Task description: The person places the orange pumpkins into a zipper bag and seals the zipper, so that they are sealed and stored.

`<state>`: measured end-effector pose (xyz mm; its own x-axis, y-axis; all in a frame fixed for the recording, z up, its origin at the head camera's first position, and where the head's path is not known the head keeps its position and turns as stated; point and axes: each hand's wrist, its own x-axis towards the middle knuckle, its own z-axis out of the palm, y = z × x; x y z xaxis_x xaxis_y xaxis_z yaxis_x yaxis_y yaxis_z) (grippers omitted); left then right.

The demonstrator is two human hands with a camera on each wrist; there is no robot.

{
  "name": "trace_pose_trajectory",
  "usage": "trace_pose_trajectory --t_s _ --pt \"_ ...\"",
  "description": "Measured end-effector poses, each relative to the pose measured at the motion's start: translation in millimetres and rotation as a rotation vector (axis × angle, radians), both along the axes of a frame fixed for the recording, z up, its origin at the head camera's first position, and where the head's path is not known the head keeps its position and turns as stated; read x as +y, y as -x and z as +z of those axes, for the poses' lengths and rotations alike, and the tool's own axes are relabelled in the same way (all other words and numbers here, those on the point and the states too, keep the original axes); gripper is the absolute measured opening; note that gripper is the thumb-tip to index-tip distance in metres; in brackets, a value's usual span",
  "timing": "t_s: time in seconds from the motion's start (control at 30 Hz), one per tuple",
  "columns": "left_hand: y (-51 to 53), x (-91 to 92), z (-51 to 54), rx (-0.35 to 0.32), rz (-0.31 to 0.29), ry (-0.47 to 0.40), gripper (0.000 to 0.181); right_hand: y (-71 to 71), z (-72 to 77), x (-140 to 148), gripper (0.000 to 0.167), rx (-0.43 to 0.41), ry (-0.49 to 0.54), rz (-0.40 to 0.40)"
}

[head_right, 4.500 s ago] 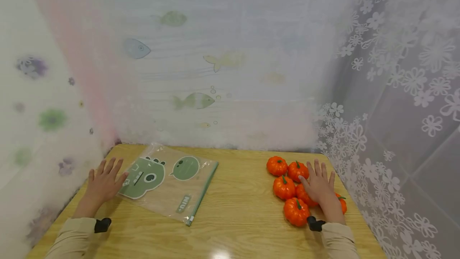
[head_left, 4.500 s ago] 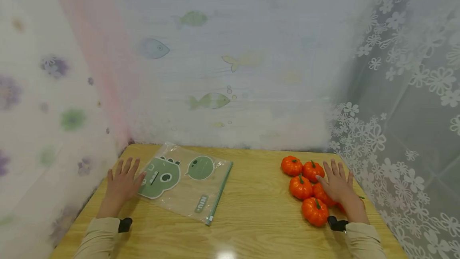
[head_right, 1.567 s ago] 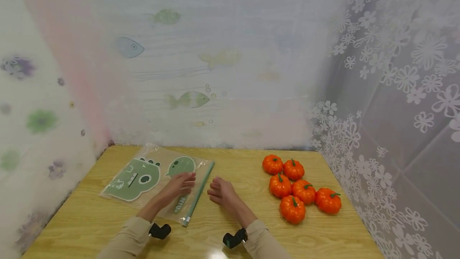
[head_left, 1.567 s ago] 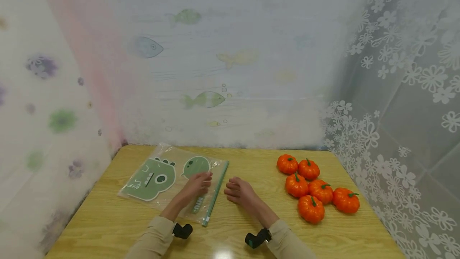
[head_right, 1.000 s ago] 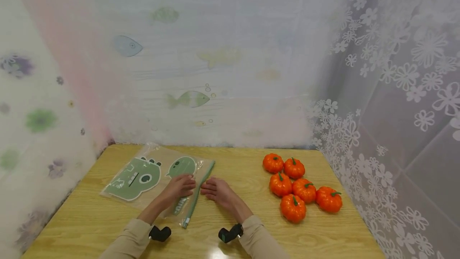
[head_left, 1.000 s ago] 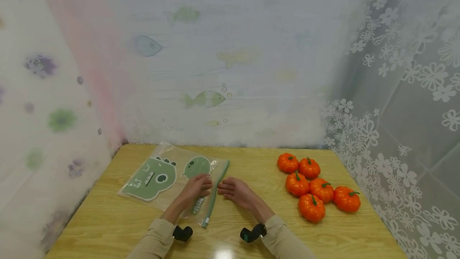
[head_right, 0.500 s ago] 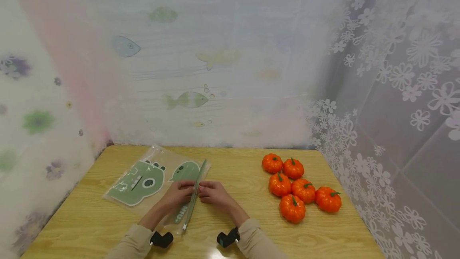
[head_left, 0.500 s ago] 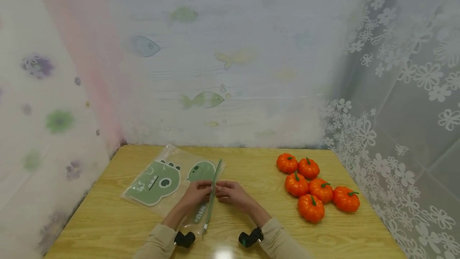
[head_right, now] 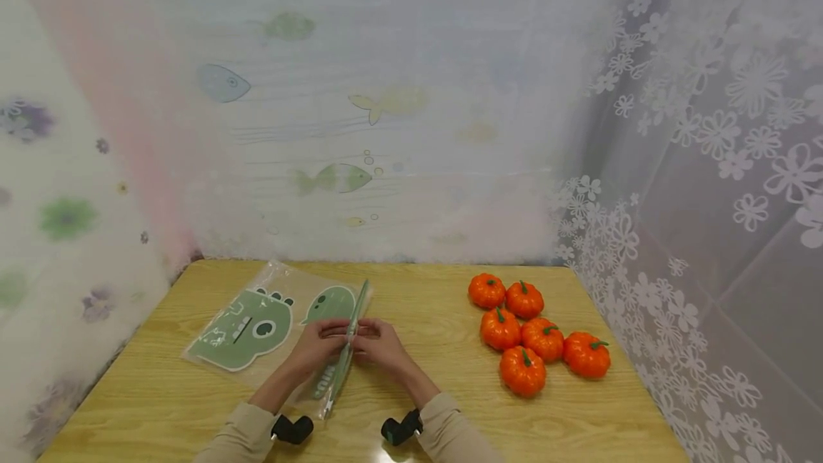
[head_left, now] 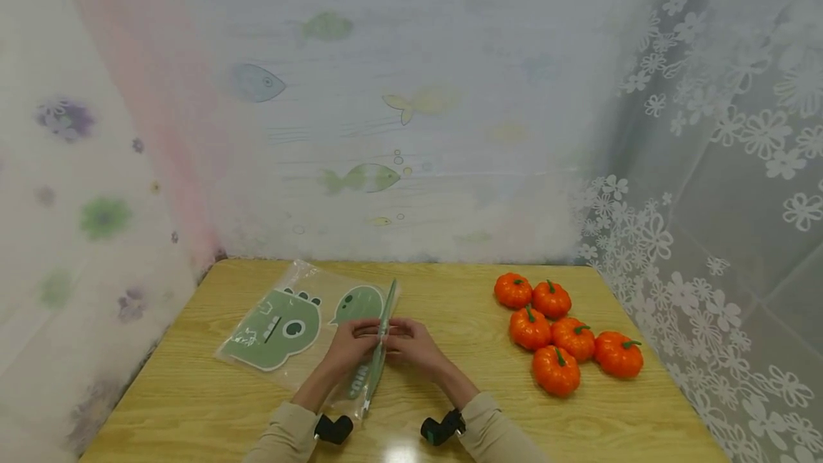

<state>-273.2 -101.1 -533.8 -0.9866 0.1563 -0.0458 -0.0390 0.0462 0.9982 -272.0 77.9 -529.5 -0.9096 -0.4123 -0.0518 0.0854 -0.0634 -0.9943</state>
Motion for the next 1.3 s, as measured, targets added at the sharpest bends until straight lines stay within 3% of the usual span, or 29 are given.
trace_pose_trajectory --t_s 0.2,0.5,0.87,1.13,1.3 --pt "-0.5 1.2 3.1 0.025 -0.019 -0.001 0.039 0.0 0.7 2 0.053 0.031 -0.004 -0.024" --pt "-0.8 2.0 7.7 0.027 -0.002 0.122 0.032 -2.5 2.3 3 0.048 0.106 -0.087 -0.036" --pt "2.0 6.1 11.0 0.010 0.030 0.073 0.028 -3.8 7.3 2 0.039 0.134 -0.068 -0.141" --pt "0.7 4.4 13.2 0.026 -0.042 0.031 0.040 -5.1 6.9 1 0.039 0.111 -0.013 -0.179" --pt "1.0 2.9 14.6 0.044 -0.071 0.038 0.037 -5.4 8.0 2 0.039 0.118 -0.032 -0.196"
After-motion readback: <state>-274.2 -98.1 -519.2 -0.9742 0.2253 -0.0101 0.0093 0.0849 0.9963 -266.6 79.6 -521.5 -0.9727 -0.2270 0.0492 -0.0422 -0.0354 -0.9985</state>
